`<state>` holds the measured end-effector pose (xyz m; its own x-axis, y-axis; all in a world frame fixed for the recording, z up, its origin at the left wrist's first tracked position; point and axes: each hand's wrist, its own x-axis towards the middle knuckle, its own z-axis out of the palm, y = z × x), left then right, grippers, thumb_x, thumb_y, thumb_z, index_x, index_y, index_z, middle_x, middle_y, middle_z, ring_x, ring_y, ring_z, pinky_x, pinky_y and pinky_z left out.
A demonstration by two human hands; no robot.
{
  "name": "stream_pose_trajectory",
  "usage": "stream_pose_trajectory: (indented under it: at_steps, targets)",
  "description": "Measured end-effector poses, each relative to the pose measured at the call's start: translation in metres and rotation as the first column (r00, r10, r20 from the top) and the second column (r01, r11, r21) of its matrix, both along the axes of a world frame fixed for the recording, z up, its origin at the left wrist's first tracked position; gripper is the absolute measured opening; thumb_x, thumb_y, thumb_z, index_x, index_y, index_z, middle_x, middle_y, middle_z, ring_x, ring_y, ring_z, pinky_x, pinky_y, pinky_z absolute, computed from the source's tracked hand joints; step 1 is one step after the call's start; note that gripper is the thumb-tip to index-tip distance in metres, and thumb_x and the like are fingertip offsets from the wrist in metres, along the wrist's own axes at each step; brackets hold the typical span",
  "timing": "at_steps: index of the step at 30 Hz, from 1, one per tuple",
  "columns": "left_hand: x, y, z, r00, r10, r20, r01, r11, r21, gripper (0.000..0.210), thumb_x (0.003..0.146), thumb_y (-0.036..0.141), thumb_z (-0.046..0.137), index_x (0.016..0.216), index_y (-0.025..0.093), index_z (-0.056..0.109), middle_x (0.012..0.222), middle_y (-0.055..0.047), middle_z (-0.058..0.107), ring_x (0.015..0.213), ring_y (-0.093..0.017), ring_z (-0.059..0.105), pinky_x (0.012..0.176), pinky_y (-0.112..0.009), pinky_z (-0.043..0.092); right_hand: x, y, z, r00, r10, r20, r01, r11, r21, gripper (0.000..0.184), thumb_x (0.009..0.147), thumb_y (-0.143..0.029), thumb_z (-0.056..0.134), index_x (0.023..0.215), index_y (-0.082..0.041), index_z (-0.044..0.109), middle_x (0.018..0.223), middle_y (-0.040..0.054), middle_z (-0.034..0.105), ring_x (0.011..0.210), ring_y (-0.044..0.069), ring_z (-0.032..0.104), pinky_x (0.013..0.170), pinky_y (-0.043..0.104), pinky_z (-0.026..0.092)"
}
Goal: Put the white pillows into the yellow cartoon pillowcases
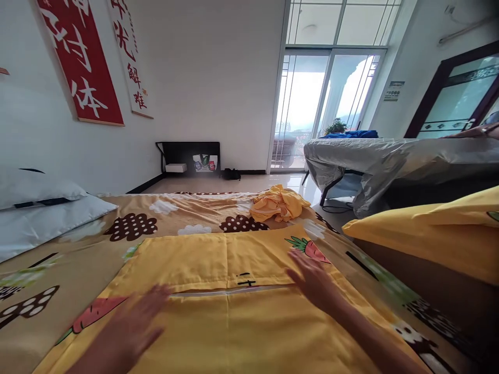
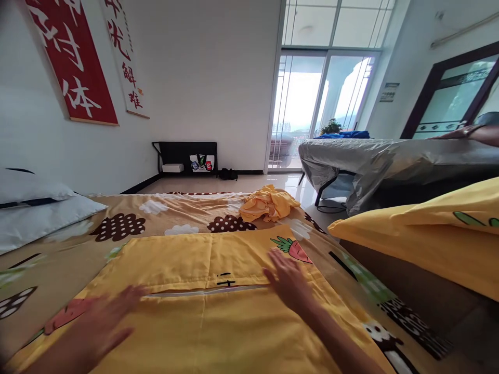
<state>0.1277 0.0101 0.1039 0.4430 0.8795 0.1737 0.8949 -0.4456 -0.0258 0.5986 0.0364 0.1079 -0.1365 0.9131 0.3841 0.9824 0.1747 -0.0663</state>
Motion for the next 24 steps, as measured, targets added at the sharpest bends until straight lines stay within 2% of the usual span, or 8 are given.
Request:
stream_pose_trajectory:
  at_steps: [3,6,9,12,14,16,20,24]
  targets:
    - [0.115,0.058,0.019,0.999,-0.046,0.016,0.048,0.973,-0.224,0.053,0.095,0.035,0.032,0.147,0.025,0.031,0.152,-0.003,0.029,0.141,-0.02,0.026,0.115,-0.047,0.024,-0.107,0.035,0.02,0.961,0.272,-0.059,-0.277,0.955,-0.106,0.058,0.097,-0.045,0.017,0.135,-0.014,0.049,0.136,0.0103,0.053,0.128,0.02,0.047,0.1,0.037,0.042]
    - [0.157,0.109,0.014,0.999,0.011,0.033,-0.002,0.971,-0.237,0.053,0.096,0.035,0.026,0.146,0.018,0.033,0.153,-0.008,0.026,0.142,-0.021,0.026,0.114,-0.047,0.024,-0.138,0.052,0.015,0.937,0.345,-0.057,-0.35,0.931,-0.102,0.058,0.097,-0.049,0.013,0.139,-0.025,0.045,0.141,0.0013,0.049,0.131,0.016,0.041,0.103,0.033,0.036]
    - [0.089,0.14,-0.01,0.996,0.061,0.057,-0.052,0.987,-0.154,0.054,0.096,0.042,0.027,0.144,0.021,0.038,0.151,-0.007,0.033,0.14,-0.02,0.029,0.114,-0.041,0.026,-0.073,0.071,-0.006,0.981,0.185,-0.066,-0.194,0.963,-0.188,0.054,0.097,-0.05,0.023,0.142,-0.028,0.039,0.149,0.0026,0.038,0.137,0.018,0.033,0.11,0.038,0.028]
    - [-0.024,0.153,-0.029,0.946,0.316,-0.074,-0.32,0.947,-0.042,0.046,0.092,0.028,0.034,0.133,0.025,0.053,0.15,-0.005,0.036,0.14,-0.025,0.028,0.111,-0.048,0.027,0.02,0.092,-0.029,0.995,-0.089,-0.035,0.076,0.96,-0.268,0.056,0.095,-0.045,0.03,0.141,-0.016,0.042,0.146,0.0147,0.039,0.137,0.028,0.032,0.109,0.053,0.026]
    - [-0.074,0.157,-0.029,0.895,0.413,-0.169,-0.421,0.907,-0.011,0.046,0.09,0.024,0.033,0.129,0.028,0.057,0.15,-0.005,0.036,0.14,-0.028,0.03,0.107,-0.057,0.028,0.061,0.104,-0.038,0.986,-0.166,0.031,0.168,0.947,-0.273,0.057,0.094,-0.045,0.03,0.143,-0.019,0.039,0.15,0.0121,0.033,0.141,0.025,0.023,0.113,0.053,0.019]
    - [-0.086,0.158,-0.02,0.832,0.496,-0.246,-0.501,0.864,0.05,0.048,0.091,0.024,0.029,0.131,0.023,0.055,0.148,-0.01,0.038,0.138,-0.031,0.033,0.106,-0.064,0.023,0.072,0.111,-0.037,0.977,-0.192,0.091,0.21,0.939,-0.273,0.055,0.095,-0.043,0.03,0.144,-0.019,0.038,0.151,0.0114,0.031,0.142,0.025,0.022,0.113,0.053,0.017]
    - [-0.01,0.159,0.005,0.891,0.351,-0.288,-0.329,0.936,0.124,0.052,0.091,0.022,0.024,0.135,0.011,0.05,0.147,-0.015,0.037,0.138,-0.029,0.032,0.111,-0.063,0.01,0.018,0.118,-0.014,0.976,-0.176,0.125,0.204,0.94,-0.272,0.051,0.088,-0.015,0.031,0.136,-0.003,0.048,0.145,0.0244,0.036,0.138,0.032,0.03,0.111,0.055,0.018]
    - [0.116,0.158,0.002,0.991,0.089,-0.097,-0.102,0.986,-0.133,0.06,0.087,0.021,0.025,0.146,0.013,0.032,0.153,-0.009,0.025,0.143,-0.023,0.023,0.114,-0.056,0.015,-0.09,0.126,-0.012,0.998,0.012,0.059,0.005,0.96,-0.281,0.054,0.09,-0.019,0.031,0.143,-0.01,0.039,0.15,0.0159,0.032,0.139,0.025,0.03,0.112,0.044,0.025]
